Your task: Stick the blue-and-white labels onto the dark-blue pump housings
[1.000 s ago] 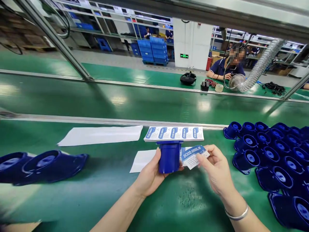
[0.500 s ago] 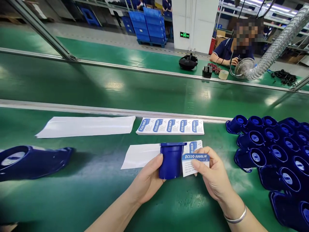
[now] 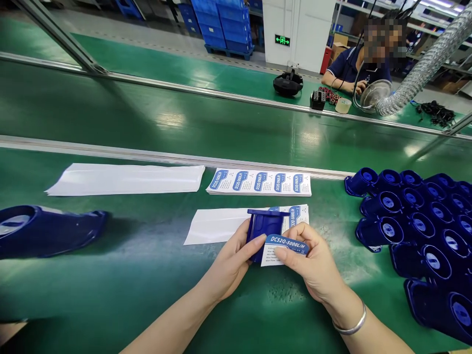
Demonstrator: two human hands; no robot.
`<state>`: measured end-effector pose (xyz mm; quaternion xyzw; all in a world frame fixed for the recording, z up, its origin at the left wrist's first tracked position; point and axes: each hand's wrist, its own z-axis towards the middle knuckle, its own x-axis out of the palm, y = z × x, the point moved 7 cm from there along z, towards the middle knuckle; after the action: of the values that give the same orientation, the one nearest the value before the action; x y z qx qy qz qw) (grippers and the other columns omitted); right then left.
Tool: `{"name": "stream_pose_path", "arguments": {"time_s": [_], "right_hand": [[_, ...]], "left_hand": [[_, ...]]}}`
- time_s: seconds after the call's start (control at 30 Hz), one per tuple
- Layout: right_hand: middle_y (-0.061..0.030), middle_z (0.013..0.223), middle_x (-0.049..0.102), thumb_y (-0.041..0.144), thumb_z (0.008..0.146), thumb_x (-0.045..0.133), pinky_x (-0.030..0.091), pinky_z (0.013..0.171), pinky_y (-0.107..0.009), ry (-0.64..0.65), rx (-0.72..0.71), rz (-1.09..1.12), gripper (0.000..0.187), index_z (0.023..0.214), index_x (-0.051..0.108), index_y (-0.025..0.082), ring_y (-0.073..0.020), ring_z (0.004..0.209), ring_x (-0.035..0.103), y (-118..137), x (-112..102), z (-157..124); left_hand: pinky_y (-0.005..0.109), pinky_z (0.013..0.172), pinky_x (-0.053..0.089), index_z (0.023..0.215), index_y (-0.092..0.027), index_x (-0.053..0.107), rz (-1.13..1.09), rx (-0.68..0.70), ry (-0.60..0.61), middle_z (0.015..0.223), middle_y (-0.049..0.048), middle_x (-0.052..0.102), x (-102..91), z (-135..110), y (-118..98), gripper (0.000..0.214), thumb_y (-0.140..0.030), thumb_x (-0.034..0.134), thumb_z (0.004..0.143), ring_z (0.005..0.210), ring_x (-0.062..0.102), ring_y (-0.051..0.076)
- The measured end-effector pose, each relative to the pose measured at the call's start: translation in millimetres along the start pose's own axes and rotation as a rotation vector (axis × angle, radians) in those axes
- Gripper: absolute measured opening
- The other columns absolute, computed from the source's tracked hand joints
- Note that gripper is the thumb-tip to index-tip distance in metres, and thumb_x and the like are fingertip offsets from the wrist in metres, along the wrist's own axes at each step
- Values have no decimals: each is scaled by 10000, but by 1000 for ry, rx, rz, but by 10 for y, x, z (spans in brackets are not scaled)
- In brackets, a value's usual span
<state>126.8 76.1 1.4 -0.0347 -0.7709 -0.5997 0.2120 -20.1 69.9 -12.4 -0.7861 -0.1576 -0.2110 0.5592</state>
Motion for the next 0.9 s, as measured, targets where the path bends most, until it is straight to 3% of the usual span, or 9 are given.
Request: {"name": "stream_pose_path", "arguments": {"time_s": [0.37,0.9], "right_hand": [[37,702,590,331,734,911,416,604,-221,-60,97,46,360,806,583,200,-106,615,492,-86,-20,39],[52,624,564,324,739,908,391,583,-201,-69,86,42,364,770,569,194,-93,589,481,-92,-6,62]], "left_hand": [[466,1105,453,1375,-245,567,-15,-80,9,1425,86,609,36,-15,54,576,-434,747,861,1344,524,335],[472,1099,445,1387,-261,547,-34,-112,-2,1422,84,609,12,-16,120,571,-445,719,874,1347,516,338]]}}
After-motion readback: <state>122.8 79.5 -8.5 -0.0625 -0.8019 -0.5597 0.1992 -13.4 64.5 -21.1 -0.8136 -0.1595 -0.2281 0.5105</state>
